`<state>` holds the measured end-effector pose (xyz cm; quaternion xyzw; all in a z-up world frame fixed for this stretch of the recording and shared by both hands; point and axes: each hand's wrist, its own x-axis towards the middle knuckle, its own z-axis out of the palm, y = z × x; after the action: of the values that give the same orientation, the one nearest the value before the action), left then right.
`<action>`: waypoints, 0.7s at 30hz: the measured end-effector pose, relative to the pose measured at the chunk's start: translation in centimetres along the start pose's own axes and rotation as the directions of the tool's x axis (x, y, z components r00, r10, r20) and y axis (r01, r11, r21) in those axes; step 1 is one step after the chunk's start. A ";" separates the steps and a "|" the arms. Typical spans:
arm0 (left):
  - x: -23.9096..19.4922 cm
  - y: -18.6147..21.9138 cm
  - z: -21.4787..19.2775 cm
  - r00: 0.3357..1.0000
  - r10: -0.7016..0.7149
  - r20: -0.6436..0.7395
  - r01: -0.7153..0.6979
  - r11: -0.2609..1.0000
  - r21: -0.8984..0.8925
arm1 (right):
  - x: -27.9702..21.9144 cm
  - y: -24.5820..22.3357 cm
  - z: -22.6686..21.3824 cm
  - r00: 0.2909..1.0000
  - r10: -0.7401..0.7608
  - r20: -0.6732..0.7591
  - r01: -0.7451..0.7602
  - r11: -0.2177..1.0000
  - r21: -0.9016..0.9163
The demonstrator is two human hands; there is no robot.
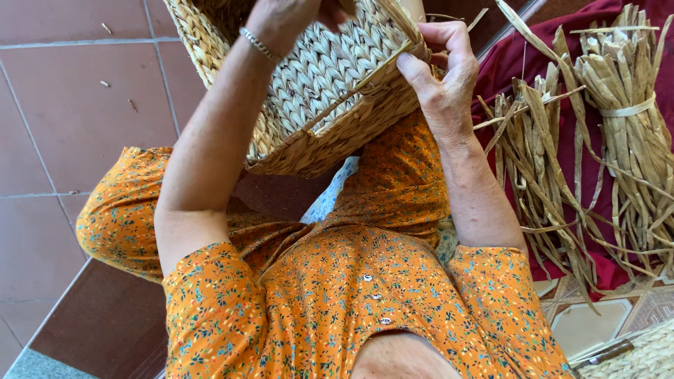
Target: The person weaves a rectangular basket using dried palm leaves, interlacing strands by hand to build up the sides. They occasionally trim excess material with scissors and continue weaving until the basket is complete.
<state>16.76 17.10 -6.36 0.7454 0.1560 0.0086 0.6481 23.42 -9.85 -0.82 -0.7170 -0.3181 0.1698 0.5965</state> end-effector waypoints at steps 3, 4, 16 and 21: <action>-1.7 1.1 2.0 0.994 -0.059 0.087 0.095 0.856 -0.509 | 0.0 -0.1 0.5 0.998 0.049 -0.034 -0.049 0.999 0.020; -1.9 1.6 2.6 0.991 -0.040 0.124 0.103 0.827 -0.552 | -0.1 -0.2 0.6 0.997 0.057 -0.043 -0.057 0.998 0.023; -2.2 2.3 4.9 0.960 0.103 0.259 0.105 0.726 -0.680 | -0.6 0.0 0.9 0.995 0.006 -0.095 0.006 0.992 0.130; -1.7 2.4 4.9 0.963 0.057 0.263 0.103 0.826 -0.555 | -0.8 0.7 0.8 0.994 -0.094 -0.064 0.099 0.992 0.082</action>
<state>16.75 11.73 -4.45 0.5131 0.0664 -0.0546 0.8540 22.50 -9.86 -1.75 -0.6795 -0.3269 0.1325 0.6433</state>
